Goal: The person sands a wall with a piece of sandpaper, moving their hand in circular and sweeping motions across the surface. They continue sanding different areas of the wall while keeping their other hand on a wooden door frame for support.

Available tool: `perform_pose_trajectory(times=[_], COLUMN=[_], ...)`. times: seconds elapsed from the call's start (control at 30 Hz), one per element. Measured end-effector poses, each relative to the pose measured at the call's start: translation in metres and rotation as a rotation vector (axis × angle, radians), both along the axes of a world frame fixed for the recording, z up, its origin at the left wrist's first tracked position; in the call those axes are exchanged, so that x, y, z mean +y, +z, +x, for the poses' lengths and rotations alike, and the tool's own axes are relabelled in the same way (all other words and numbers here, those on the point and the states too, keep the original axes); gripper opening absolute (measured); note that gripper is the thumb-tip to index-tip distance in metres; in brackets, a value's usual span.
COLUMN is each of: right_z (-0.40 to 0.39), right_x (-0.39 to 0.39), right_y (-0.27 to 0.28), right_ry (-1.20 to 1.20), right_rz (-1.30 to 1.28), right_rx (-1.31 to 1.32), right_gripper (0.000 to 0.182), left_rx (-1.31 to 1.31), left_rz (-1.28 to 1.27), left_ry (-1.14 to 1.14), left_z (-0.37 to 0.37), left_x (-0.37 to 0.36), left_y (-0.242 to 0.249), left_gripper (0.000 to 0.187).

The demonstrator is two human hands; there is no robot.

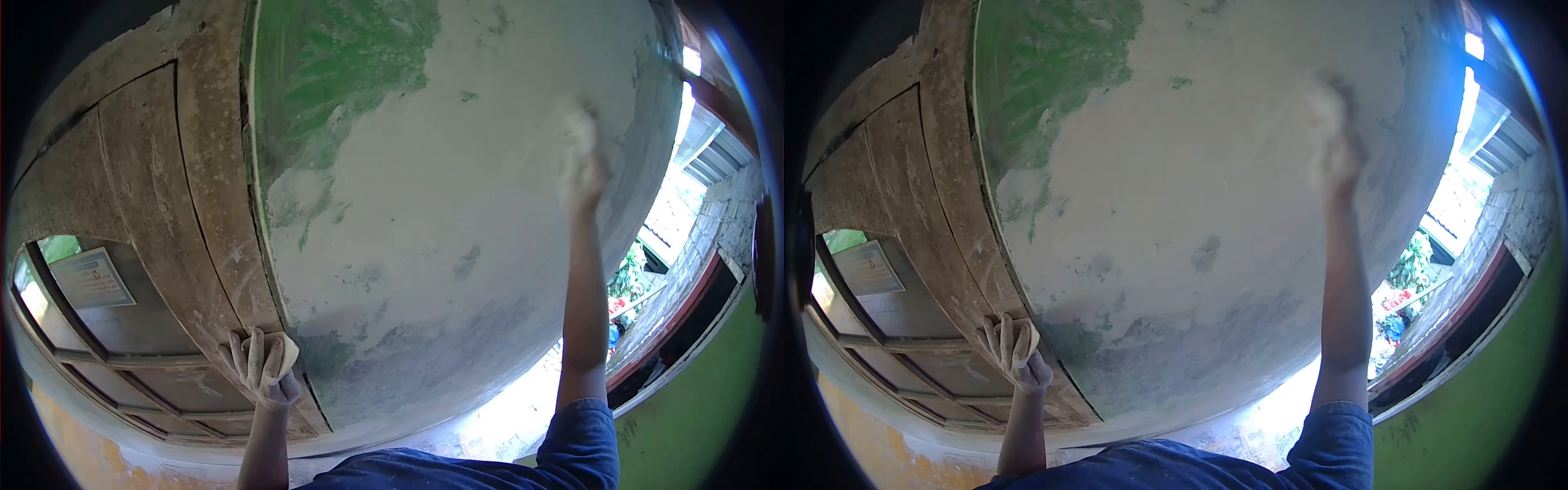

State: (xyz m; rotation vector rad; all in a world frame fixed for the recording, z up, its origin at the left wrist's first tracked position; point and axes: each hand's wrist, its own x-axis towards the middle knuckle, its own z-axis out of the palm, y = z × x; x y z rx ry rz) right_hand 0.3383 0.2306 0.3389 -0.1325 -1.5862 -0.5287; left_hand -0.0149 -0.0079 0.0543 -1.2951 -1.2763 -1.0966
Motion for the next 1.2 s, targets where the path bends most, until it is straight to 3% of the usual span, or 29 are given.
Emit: perform_pose_trajectory(times=[0.07,0.1,0.17,0.2,0.23,0.3,0.37,0.4,0.47,0.53,0.57,0.6,0.67,0.7,0.73,0.8,0.9,0.97,1.03,1.13,1.2], right_z=[0.007,0.0,-0.023,-0.031,-0.051,-0.068,-0.101,-0.096,-0.086,-0.081,-0.058,-0.046,-0.036,-0.024,-0.024,-0.023,-0.045,-0.062,-0.074,-0.074,-0.032], right_x=[-0.004,-0.009,-0.028,-0.013,-0.027,-0.032,-0.057,-0.061,-0.065,-0.055,-0.02,-0.029,-0.008,-0.026,-0.024,-0.02,-0.02,-0.034,-0.058,-0.047,-0.017], right_y=[0.026,0.022,0.004,-0.02,-0.039,-0.088,-0.112,-0.121,-0.129,-0.101,-0.094,-0.055,-0.033,-0.01,-0.011,-0.015,-0.093,-0.164,-0.2,-0.188,-0.181], right_ry=[-0.02,-0.02,-0.303,-0.254,0.165,-0.136,-0.026,-0.027,-0.138,-0.104,-0.271,-0.257,0.6,-0.261,-0.261,-0.356,-0.209,-0.184,-0.109,-0.148,-0.003], right_rz=[-0.544,-0.545,-0.077,0.035,-0.142,-0.022,0.36,0.357,0.367,0.401,0.278,0.325,-0.459,0.017,0.009,-0.093,-0.172,-0.143,0.23,0.371,-0.825], right_rx=[0.551,0.543,0.167,0.091,-0.056,-0.488,-0.546,-0.545,-0.822,-0.689,-0.692,-0.574,0.041,0.018,0.009,0.33,0.11,-0.301,-0.679,-0.569,-0.511], right_gripper=[0.03,0.03,0.029,0.029,0.033,0.05,0.049,0.049,0.048,0.045,0.044,0.043,0.036,0.028,0.028,0.026,0.027,0.036,0.044,0.045,0.042], left_rx=[-0.012,-0.014,-0.02,-0.016,-0.012,-0.016,-0.015,-0.017,-0.019,-0.04,-0.04,-0.027,-0.02,-0.023,-0.027,-0.035,-0.047,-0.058,-0.082,-0.062,-0.016], left_rz=[0.0,-0.003,0.0,0.0,-0.003,-0.002,-0.007,0.0,0.008,-0.003,-0.009,-0.004,-0.008,-0.003,0.003,0.0,0.031,0.05,0.045,0.065,0.045], left_ry=[0.002,-0.002,0.001,0.0,-0.003,-0.008,-0.015,-0.018,-0.017,-0.021,-0.018,-0.014,-0.008,-0.012,-0.017,-0.028,-0.027,-0.024,-0.037,-0.041,-0.027], left_z=[0.001,0.001,0.0,0.0,-0.001,-0.001,0.0,0.0,0.0,0.0,-0.001,-0.002,-0.003,-0.003,-0.002,-0.001,-0.002,-0.002,-0.002,-0.001,-0.001], left_x=[0.0,0.0,0.001,0.001,0.001,0.002,0.001,0.002,0.002,0.002,0.001,0.001,0.001,0.002,0.002,0.002,0.005,0.005,0.006,0.006,0.004], left_y=[0.0,0.0,0.0,-0.001,-0.002,-0.001,-0.002,-0.002,-0.002,-0.003,-0.003,-0.004,-0.004,-0.004,-0.005,-0.005,-0.005,-0.006,-0.008,-0.006,-0.002], left_gripper=[0.032,0.032,0.032,0.032,0.032,0.032,0.032,0.032,0.031,0.031,0.031,0.031,0.031,0.031,0.031,0.031,0.032,0.033,0.033,0.034,0.033])
